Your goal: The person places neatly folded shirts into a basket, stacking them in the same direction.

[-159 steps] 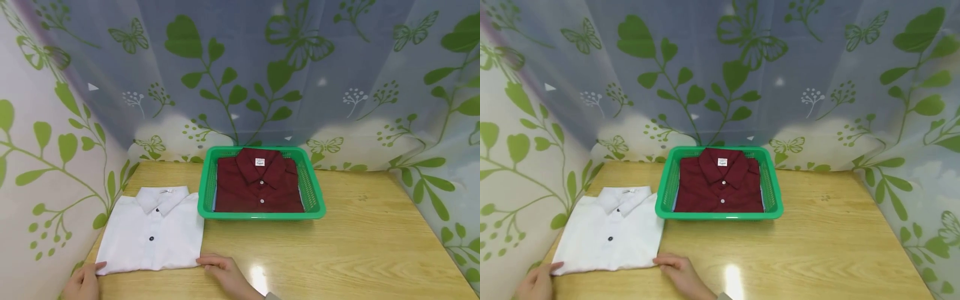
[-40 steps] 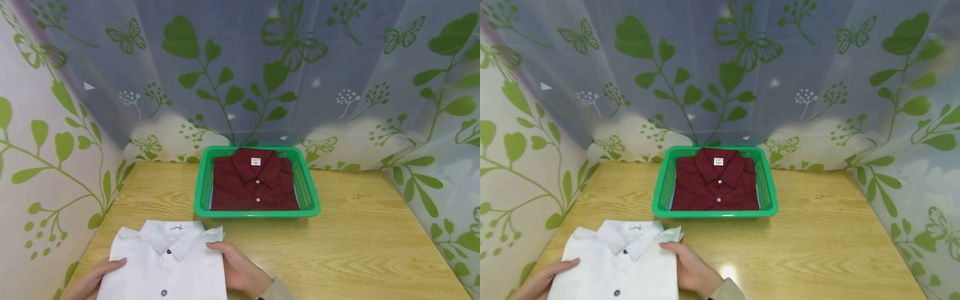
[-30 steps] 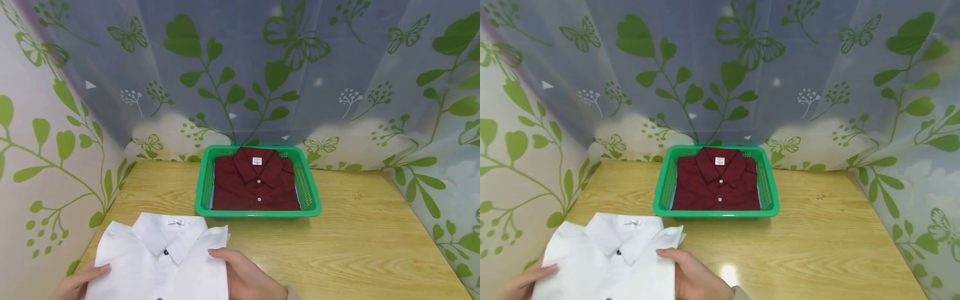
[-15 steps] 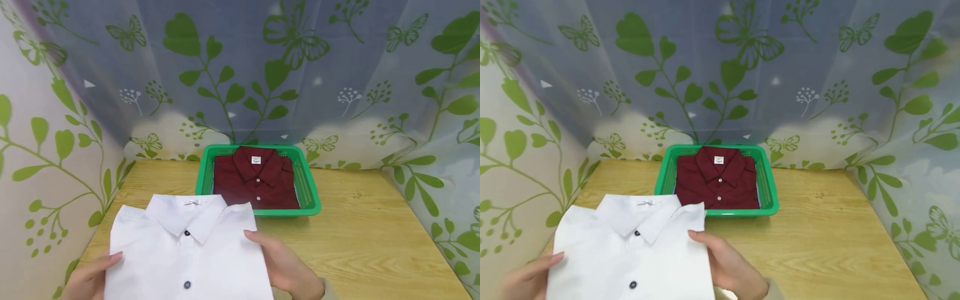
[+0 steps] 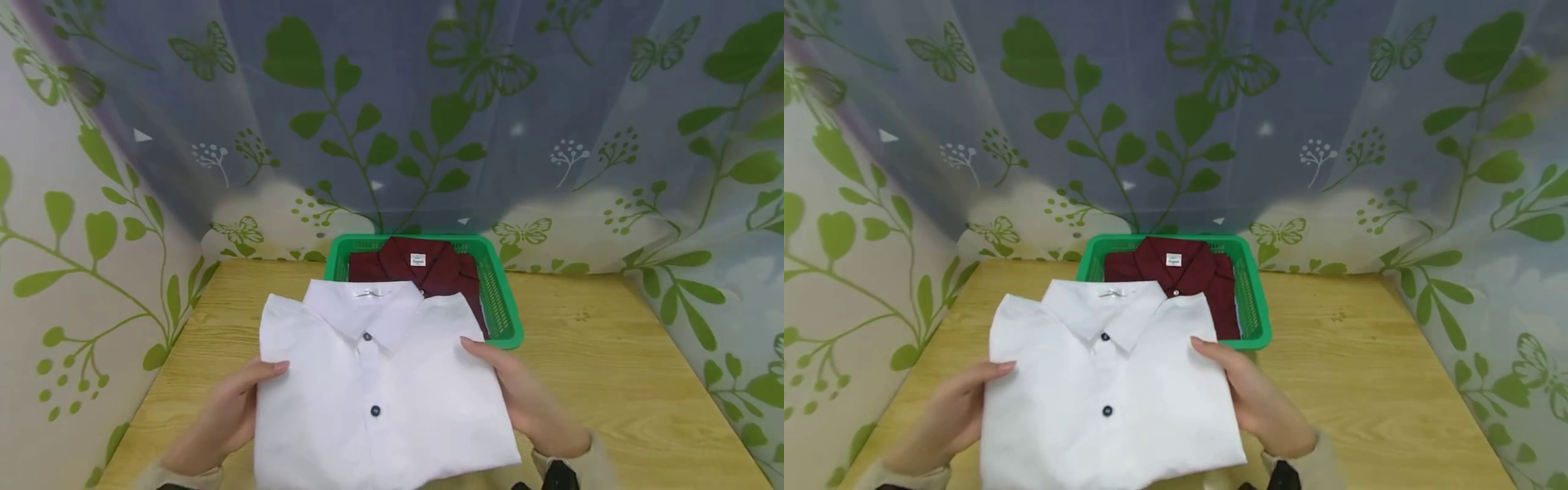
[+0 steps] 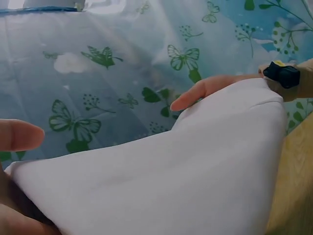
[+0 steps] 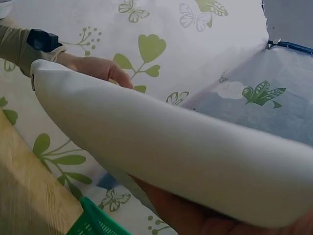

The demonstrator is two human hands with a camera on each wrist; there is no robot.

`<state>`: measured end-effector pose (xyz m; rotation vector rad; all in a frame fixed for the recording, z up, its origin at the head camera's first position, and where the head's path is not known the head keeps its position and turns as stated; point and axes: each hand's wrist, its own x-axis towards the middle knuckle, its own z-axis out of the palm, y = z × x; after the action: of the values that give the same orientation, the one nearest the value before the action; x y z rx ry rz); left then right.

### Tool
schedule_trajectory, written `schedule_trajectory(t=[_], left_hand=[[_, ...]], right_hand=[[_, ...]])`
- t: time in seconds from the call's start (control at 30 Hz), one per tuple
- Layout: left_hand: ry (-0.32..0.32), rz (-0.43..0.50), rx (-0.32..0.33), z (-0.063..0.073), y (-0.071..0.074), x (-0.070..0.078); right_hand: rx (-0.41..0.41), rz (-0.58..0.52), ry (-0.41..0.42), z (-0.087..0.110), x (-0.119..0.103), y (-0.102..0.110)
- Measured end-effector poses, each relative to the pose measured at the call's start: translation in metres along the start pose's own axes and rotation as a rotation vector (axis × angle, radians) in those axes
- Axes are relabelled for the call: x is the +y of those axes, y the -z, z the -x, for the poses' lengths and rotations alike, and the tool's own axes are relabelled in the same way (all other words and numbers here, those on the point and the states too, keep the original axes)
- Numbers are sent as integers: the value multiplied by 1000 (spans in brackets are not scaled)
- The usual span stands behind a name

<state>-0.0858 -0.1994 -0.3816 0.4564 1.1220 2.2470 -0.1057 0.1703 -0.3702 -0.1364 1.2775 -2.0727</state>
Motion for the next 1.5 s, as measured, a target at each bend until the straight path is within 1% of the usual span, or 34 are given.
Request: schedule_trajectory(t=[0.07, 0.2, 0.33, 0.4, 0.5, 0.57, 0.67, 0.8, 0.87, 0.97, 1.07, 1.13, 1.2, 1.3, 1.43, 1.5], left_hand=[[18, -49, 41, -14, -3, 1], [56, -127, 127, -41, -4, 3], [99, -215, 251, -68, -2, 7], [91, -263, 296, -82, 1, 9], [50, -317, 341, -103, 9, 12], [18, -335, 356, -117, 16, 13], [-10, -349, 390, -136, 29, 14], [-9, -381, 424, -159, 44, 13], [2, -402, 436, -169, 51, 12], [23, -429, 439, -180, 61, 8], [44, -442, 449, -189, 71, 3], [56, -439, 454, -193, 77, 0], [70, -431, 458, -196, 82, -3], [94, -424, 465, -198, 86, -6], [107, -431, 447, -201, 89, -8], [121, -451, 442, -202, 89, -9]], right_hand=[[27, 32, -4, 1, -6, 7], [79, 71, 12, 2, -20, 20], [122, 61, 17, -2, -34, 32], [150, 62, 18, -6, -41, 38], [192, 70, 27, -15, -51, 47], [219, 84, 47, -22, -57, 55], [237, 81, 71, -36, -66, 67], [252, 45, 70, -57, -75, 83], [267, 30, 55, -68, -78, 92], [291, -15, 28, -81, -80, 104], [313, -57, -8, -94, -78, 114], [341, -63, -33, -100, -76, 120], [359, -41, -64, -106, -74, 124], [376, -10, -101, -112, -70, 128], [397, -16, -125, -117, -65, 132], [405, -26, -128, -119, -63, 134]])
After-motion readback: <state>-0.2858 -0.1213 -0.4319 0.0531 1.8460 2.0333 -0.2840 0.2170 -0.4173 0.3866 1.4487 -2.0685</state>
